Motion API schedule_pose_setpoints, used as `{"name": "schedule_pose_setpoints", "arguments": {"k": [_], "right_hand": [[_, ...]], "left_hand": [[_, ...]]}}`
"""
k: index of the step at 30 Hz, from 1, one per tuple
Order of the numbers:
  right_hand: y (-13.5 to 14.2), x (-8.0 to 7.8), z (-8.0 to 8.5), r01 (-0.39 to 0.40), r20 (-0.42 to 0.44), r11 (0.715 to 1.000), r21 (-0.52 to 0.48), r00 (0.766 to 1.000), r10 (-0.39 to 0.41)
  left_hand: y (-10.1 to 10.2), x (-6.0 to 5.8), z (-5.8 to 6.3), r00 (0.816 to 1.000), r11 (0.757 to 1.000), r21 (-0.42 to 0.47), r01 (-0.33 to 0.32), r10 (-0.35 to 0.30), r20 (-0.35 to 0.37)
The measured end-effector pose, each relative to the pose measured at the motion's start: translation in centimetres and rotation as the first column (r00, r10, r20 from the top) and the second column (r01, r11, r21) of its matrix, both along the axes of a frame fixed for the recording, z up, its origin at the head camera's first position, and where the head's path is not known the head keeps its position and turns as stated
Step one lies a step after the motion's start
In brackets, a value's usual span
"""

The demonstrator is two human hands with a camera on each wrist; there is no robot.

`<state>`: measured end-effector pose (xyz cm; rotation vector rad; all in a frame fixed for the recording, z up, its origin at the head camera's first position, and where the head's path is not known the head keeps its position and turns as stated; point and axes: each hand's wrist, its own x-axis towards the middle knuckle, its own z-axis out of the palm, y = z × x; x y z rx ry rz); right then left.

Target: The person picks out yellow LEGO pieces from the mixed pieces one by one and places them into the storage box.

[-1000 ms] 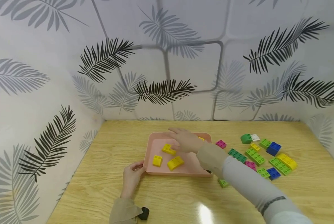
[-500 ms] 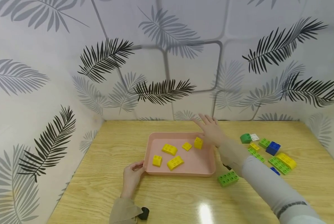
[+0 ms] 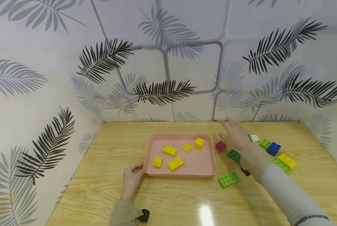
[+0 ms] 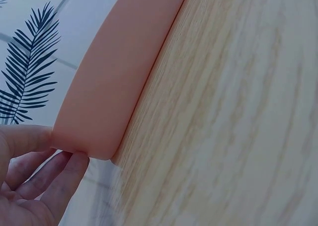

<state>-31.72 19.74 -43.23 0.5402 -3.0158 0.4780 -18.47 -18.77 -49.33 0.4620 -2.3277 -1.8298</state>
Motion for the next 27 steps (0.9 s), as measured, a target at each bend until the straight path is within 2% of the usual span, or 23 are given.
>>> {"name": "schedule_pose_setpoints", "arguments": {"k": [4,11,19,27], "right_hand": [[1.5,0.4,-0.3,0.042,0.057,0.999,-0.008,0.998,-0.041],[3.7,1.4,-0.5,0.122,0.069,0.992,-0.036,0.990,-0.120],[6.0,2.2,-0.9,0.238,0.189,0.969,-0.068,0.957,-0.221],[7.3,2.6,-1.1,0.240,0.264,0.970,-0.031,0.938,-0.224]], "left_hand": [[0.1,0.0,0.0,1.000,1.000,0.010,0.002,-0.002,-0.001],[0.1,0.0,-0.2,1.000,1.000,0.010,0.002,-0.002,-0.004],[-0.1,-0.1,-0.3,1.000,1.000,0.018,-0.005,0.004,0.008],[-0.1,-0.1,-0.3,1.000,1.000,0.015,-0.009,0.009,0.004]]}}
